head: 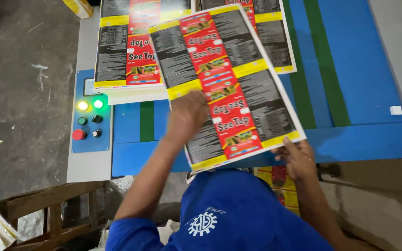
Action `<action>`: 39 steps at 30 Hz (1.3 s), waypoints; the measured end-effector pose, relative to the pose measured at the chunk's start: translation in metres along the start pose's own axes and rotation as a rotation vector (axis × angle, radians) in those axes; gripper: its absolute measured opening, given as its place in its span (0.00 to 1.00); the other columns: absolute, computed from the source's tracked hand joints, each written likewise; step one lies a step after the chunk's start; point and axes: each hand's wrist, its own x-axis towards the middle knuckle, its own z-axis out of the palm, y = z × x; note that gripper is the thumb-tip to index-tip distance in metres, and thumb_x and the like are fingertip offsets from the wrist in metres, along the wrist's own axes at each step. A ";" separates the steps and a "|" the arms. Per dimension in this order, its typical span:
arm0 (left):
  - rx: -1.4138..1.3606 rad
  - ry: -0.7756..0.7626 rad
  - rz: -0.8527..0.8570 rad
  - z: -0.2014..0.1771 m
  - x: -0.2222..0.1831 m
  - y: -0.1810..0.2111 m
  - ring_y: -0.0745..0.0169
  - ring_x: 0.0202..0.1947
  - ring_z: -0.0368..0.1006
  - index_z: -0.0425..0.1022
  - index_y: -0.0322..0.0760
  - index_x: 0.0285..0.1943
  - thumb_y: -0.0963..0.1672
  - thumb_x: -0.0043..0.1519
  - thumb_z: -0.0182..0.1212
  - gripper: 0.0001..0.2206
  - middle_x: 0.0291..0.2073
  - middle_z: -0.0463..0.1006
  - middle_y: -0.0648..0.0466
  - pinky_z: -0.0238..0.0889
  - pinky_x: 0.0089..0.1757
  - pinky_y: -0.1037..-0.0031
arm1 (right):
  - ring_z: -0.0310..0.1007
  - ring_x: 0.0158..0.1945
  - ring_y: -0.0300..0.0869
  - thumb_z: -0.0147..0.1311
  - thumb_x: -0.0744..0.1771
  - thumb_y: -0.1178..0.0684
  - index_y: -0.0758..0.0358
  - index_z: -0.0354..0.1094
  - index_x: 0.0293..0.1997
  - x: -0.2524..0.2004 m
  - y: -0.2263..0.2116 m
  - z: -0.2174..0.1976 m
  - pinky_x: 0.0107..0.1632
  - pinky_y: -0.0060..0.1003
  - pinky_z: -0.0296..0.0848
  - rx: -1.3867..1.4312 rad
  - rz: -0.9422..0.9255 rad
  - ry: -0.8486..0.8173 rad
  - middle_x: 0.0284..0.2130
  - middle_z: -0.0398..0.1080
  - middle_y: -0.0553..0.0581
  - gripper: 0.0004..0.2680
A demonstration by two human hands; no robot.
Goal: Processing and sorting printed product sheets on a machine.
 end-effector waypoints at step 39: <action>0.207 0.074 -0.137 -0.060 -0.014 0.014 0.46 0.38 0.79 0.79 0.33 0.57 0.40 0.66 0.60 0.12 0.42 0.82 0.46 0.72 0.37 0.60 | 0.79 0.38 0.44 0.49 0.73 0.53 0.66 0.63 0.61 0.089 -0.005 -0.043 0.32 0.36 0.74 -0.094 0.070 0.110 0.42 0.76 0.62 0.11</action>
